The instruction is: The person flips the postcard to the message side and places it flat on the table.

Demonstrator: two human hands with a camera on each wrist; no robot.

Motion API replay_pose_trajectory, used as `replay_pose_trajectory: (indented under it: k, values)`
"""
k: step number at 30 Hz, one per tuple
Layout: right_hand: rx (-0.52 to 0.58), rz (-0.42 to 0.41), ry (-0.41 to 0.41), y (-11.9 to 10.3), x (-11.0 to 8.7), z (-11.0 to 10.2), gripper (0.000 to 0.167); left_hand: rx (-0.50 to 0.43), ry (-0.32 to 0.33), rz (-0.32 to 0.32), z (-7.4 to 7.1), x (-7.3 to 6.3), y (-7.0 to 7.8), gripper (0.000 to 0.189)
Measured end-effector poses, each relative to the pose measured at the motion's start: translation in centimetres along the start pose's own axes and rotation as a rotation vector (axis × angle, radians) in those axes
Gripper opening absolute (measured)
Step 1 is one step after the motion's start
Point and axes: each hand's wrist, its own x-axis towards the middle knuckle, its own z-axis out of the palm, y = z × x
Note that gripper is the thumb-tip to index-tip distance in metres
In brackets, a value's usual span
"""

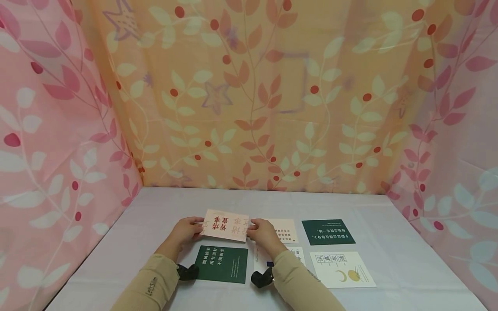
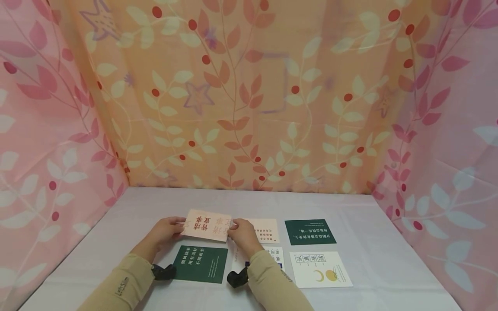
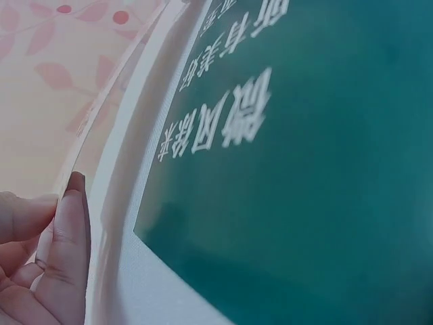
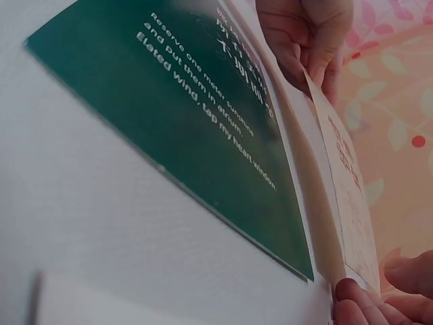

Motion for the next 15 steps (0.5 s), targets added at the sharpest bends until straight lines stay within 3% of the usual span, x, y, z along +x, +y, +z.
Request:
replay_pose_trajectory:
  k: [15]
  values:
    - [-0.046, -0.015, 0.031, -0.19, 0.79, -0.11, 0.049, -0.030, -0.019, 0.027, 0.37, -0.08, 0.08, 0.032]
